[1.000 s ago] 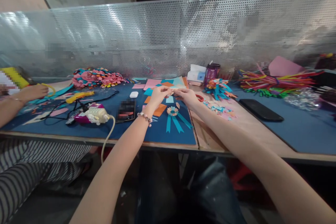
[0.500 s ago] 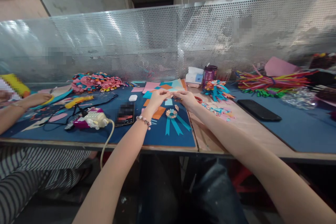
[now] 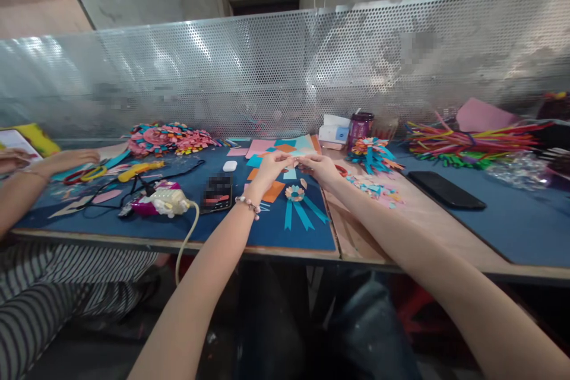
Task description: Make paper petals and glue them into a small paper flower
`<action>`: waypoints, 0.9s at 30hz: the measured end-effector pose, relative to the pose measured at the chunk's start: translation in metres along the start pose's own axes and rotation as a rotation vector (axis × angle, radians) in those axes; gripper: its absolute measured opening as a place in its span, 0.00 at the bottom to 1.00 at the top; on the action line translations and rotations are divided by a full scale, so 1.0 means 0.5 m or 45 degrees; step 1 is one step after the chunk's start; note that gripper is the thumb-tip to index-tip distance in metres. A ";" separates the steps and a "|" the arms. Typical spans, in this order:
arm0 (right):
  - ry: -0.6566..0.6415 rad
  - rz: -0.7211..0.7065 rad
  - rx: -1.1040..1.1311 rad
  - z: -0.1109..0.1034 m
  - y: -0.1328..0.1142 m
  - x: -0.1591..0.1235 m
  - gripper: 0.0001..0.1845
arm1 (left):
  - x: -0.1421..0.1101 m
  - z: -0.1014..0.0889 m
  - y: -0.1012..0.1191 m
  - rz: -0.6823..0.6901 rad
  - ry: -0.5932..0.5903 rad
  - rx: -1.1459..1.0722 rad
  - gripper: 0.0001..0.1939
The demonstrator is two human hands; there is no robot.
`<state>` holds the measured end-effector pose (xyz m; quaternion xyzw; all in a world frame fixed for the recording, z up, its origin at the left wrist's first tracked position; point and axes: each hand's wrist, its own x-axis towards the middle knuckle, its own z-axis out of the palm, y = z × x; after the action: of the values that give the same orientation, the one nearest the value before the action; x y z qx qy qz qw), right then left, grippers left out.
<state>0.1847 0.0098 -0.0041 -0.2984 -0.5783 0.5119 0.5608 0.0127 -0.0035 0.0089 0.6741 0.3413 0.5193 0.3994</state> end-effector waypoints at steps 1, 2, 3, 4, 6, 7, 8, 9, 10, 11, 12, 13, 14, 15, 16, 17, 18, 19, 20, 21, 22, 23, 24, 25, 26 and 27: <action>0.006 0.005 -0.006 0.000 0.000 0.000 0.18 | -0.001 0.000 0.003 -0.013 -0.002 0.005 0.14; 0.010 0.009 -0.010 -0.001 0.000 0.000 0.18 | -0.002 0.000 0.006 -0.023 -0.004 0.010 0.14; 0.011 0.010 -0.013 -0.001 -0.001 0.000 0.18 | -0.003 0.001 0.008 -0.031 -0.004 0.013 0.14; 0.011 0.009 -0.016 -0.002 -0.001 0.001 0.18 | -0.003 0.001 0.010 -0.034 -0.004 0.014 0.14; 0.008 0.009 -0.025 -0.005 -0.003 0.002 0.18 | -0.003 0.002 0.012 -0.040 -0.002 0.009 0.14; 0.002 0.010 -0.032 -0.006 -0.004 0.003 0.18 | -0.003 0.002 0.013 -0.046 0.004 0.003 0.14; -0.007 0.011 -0.041 -0.007 -0.006 0.003 0.18 | -0.003 0.002 0.013 -0.051 0.007 -0.005 0.14; -0.016 0.013 -0.052 -0.008 -0.008 0.004 0.18 | -0.003 0.002 0.013 -0.052 0.005 -0.013 0.14; -0.021 0.013 -0.063 -0.009 -0.010 0.004 0.18 | -0.004 0.002 0.013 -0.051 0.001 -0.022 0.14; -0.022 0.011 -0.074 -0.010 -0.011 0.003 0.18 | -0.004 0.002 0.014 -0.046 -0.001 -0.030 0.14; -0.018 0.009 -0.084 -0.010 -0.013 0.003 0.18 | -0.005 0.001 0.014 -0.039 -0.006 -0.037 0.14; -0.010 0.007 -0.092 -0.010 -0.014 0.002 0.18 | -0.006 0.001 0.014 -0.033 -0.013 -0.043 0.14; -0.003 0.006 -0.098 -0.010 -0.014 0.002 0.18 | -0.006 0.001 0.015 -0.031 -0.018 -0.048 0.14; -0.001 0.006 -0.103 -0.010 -0.014 0.001 0.18 | -0.007 0.001 0.015 -0.033 -0.022 -0.051 0.14; 0.001 0.005 -0.107 -0.009 -0.014 0.001 0.18 | -0.007 0.000 0.015 -0.036 -0.026 -0.054 0.13; 0.004 0.002 -0.109 -0.009 -0.013 0.001 0.18 | -0.008 0.000 0.015 -0.036 -0.032 -0.057 0.13; 0.010 -0.002 -0.110 -0.008 -0.013 0.001 0.17 | -0.008 0.000 0.015 -0.036 -0.036 -0.060 0.13; 0.016 -0.007 -0.112 -0.008 -0.012 0.002 0.17 | -0.009 0.000 0.015 -0.034 -0.038 -0.062 0.13; 0.019 -0.013 -0.115 -0.008 -0.011 0.002 0.17 | -0.009 -0.001 0.016 -0.031 -0.042 -0.062 0.13; 0.020 -0.017 -0.119 -0.008 -0.010 0.003 0.17 | -0.010 -0.001 0.016 -0.028 -0.042 -0.060 0.13; 0.020 -0.021 -0.126 -0.009 -0.009 0.004 0.18 | -0.010 -0.001 0.016 -0.028 -0.039 -0.056 0.13; 0.021 -0.024 -0.140 -0.010 -0.008 0.005 0.18 | -0.010 -0.001 0.016 -0.028 -0.036 -0.052 0.13; 0.019 -0.029 -0.160 -0.011 -0.008 0.006 0.19 | -0.009 -0.002 0.016 -0.026 -0.032 -0.050 0.13; 0.011 -0.037 -0.185 -0.012 -0.008 0.007 0.19 | -0.008 -0.002 0.016 -0.026 -0.031 -0.050 0.13; 0.001 -0.047 -0.211 -0.013 -0.008 0.008 0.19 | -0.006 -0.002 0.015 -0.030 -0.029 -0.050 0.13; -0.010 -0.059 -0.235 -0.013 -0.009 0.008 0.19 | -0.005 -0.003 0.014 -0.039 -0.026 -0.048 0.13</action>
<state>0.1912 0.0139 0.0004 -0.3333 -0.6318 0.4447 0.5404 0.0111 -0.0084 0.0142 0.6664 0.3376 0.5125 0.4233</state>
